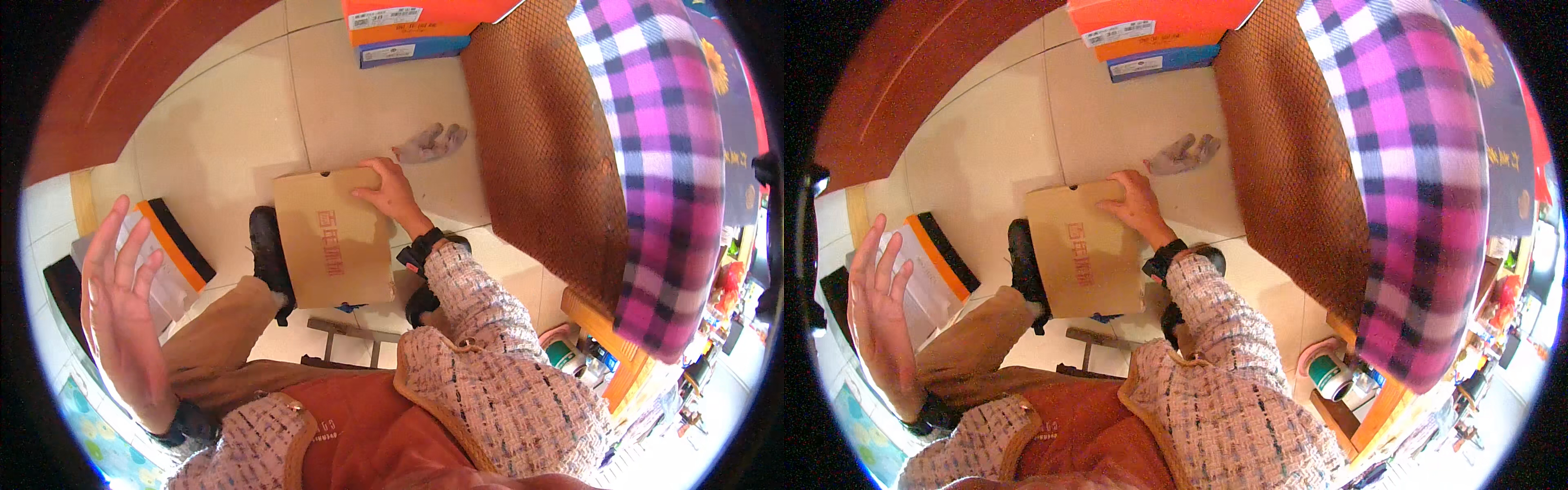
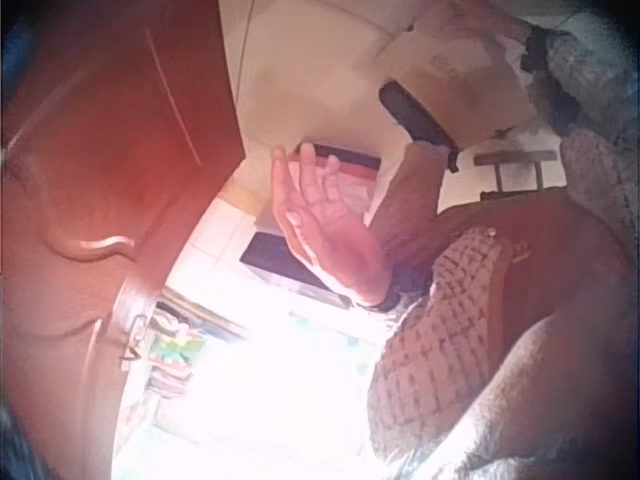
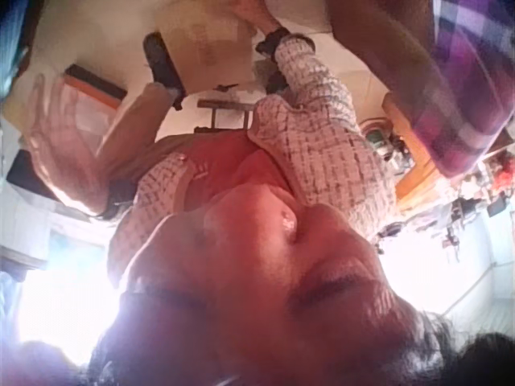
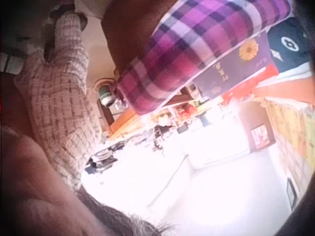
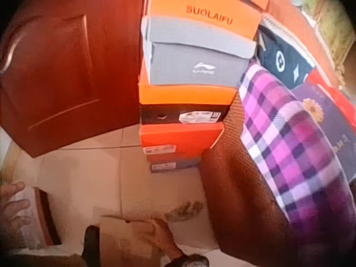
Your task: The person sits on the floor and organizes several cardboard boxes, stacking them in a corner. They wipe the floor with a cloth, open a white box to reveal shoes, and then wipe a purple box with a blue cloth before stacking it.
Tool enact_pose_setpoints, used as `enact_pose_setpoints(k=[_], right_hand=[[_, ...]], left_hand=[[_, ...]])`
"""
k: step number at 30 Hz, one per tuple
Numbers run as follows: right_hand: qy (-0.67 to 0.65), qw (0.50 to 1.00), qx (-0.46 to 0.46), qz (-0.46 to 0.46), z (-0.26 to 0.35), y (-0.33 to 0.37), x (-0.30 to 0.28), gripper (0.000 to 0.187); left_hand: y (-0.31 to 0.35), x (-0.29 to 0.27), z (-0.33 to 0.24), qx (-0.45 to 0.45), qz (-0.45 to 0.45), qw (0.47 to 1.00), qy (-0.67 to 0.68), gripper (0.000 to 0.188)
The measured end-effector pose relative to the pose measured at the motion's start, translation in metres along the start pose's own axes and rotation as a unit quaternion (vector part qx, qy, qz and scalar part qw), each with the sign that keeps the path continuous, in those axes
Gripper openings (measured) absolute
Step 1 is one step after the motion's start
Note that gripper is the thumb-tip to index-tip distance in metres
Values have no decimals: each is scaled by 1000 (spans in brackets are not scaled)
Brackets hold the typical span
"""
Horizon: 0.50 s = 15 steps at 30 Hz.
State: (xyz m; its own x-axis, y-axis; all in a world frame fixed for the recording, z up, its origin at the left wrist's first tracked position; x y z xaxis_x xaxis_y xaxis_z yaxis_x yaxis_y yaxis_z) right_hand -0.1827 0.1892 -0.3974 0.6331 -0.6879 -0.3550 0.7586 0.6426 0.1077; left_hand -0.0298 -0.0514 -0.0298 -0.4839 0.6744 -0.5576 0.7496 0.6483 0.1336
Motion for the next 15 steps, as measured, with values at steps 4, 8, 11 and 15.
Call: enact_pose_setpoints(k=[4, 8, 11, 15], right_hand=[[-33, 997, 61, 38, -13, 31, 16, 61], [0, 992, 123, -1, -32, 55, 25, 65], [50, 964, 169, -200, -21, 70, 21, 71], [-166, 925, 120, -320, 70, 62, 53, 80]], left_hand=[[37, -27, -9, 62, -1, 995, 73, 55], [56, -47, -18, 155, 27, 974, 163, 52], [46, -42, -23, 192, 79, 960, 186, 55], [35, -25, -32, 191, 95, 959, 185, 51]])
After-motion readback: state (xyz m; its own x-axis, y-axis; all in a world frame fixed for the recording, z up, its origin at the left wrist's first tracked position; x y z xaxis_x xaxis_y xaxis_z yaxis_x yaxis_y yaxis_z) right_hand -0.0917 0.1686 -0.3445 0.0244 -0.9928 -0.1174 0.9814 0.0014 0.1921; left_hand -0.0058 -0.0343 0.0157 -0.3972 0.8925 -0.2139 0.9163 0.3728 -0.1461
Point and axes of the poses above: each hand's wrist, its own y-axis away from the middle knuckle, its own x-axis out of the palm, z = x × y, the point moved 8 cm from there along -y, towards the middle knuckle, and after that the axes turned 10 degrees about -y, right-handed, at the moved point
